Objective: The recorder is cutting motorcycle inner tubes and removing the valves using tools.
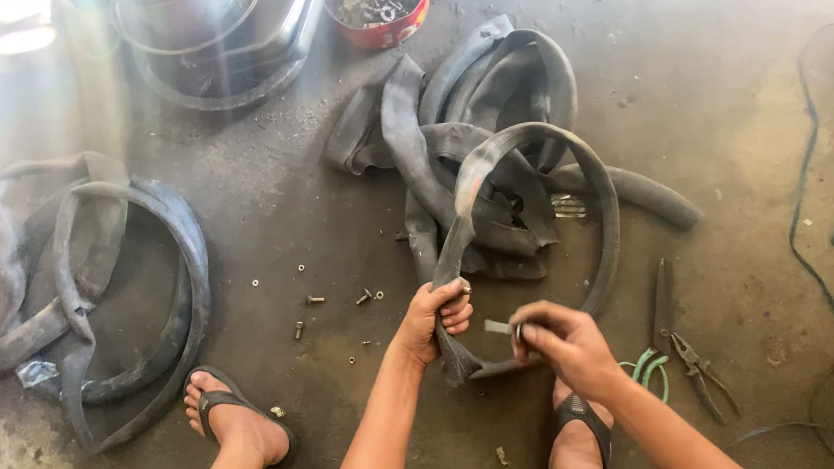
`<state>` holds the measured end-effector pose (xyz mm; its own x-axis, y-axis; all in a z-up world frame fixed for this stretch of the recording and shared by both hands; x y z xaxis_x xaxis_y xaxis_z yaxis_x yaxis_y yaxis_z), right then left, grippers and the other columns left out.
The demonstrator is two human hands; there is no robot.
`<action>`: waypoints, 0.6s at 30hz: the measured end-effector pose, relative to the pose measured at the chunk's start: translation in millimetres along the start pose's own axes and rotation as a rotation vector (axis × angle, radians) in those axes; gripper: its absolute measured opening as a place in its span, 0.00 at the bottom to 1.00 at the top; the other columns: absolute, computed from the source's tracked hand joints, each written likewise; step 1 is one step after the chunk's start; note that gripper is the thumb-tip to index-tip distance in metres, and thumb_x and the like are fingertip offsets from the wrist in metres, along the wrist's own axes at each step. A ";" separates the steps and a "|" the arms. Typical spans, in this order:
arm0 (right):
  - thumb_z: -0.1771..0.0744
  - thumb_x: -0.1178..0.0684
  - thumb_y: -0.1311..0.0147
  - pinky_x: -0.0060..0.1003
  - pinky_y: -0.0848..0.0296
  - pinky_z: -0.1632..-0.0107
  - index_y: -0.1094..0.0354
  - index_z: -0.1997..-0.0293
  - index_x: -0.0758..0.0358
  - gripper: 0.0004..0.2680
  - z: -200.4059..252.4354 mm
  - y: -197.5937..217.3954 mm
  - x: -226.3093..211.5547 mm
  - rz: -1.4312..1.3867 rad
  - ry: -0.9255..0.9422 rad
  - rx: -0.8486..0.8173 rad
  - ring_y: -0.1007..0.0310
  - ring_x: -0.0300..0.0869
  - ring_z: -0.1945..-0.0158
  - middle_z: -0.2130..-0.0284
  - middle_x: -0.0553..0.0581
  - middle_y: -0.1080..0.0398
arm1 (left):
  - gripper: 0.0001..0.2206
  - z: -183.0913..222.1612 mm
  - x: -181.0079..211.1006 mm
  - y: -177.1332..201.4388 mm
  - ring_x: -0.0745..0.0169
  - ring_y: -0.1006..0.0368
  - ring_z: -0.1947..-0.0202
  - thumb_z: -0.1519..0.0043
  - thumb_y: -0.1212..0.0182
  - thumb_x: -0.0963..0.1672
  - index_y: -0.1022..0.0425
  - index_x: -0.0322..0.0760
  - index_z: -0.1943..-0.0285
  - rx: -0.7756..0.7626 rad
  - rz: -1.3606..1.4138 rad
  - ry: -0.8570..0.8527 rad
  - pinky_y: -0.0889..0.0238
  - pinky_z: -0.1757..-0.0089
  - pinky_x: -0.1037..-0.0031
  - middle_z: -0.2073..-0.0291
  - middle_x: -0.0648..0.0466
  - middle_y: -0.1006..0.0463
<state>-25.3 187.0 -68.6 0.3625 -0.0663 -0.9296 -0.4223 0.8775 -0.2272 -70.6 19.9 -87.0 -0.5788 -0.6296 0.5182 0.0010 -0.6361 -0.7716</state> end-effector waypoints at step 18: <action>0.31 0.61 0.47 0.38 0.26 0.58 0.31 0.51 0.74 0.07 -16.4 5.3 -19.9 -0.366 0.156 0.209 0.25 0.42 0.62 0.65 0.58 0.26 | 0.09 -1.8 -8.2 -18.2 0.76 0.47 0.81 0.33 0.40 0.46 0.28 0.34 0.61 -0.063 0.024 0.016 0.51 0.76 0.81 0.81 0.64 0.43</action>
Point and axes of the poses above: each hand's wrist, its own z-axis away from the middle knuckle, its own y-axis out of the back of the hand, x = y × z, the point moved 9 cm from there along -z, towards the middle knuckle
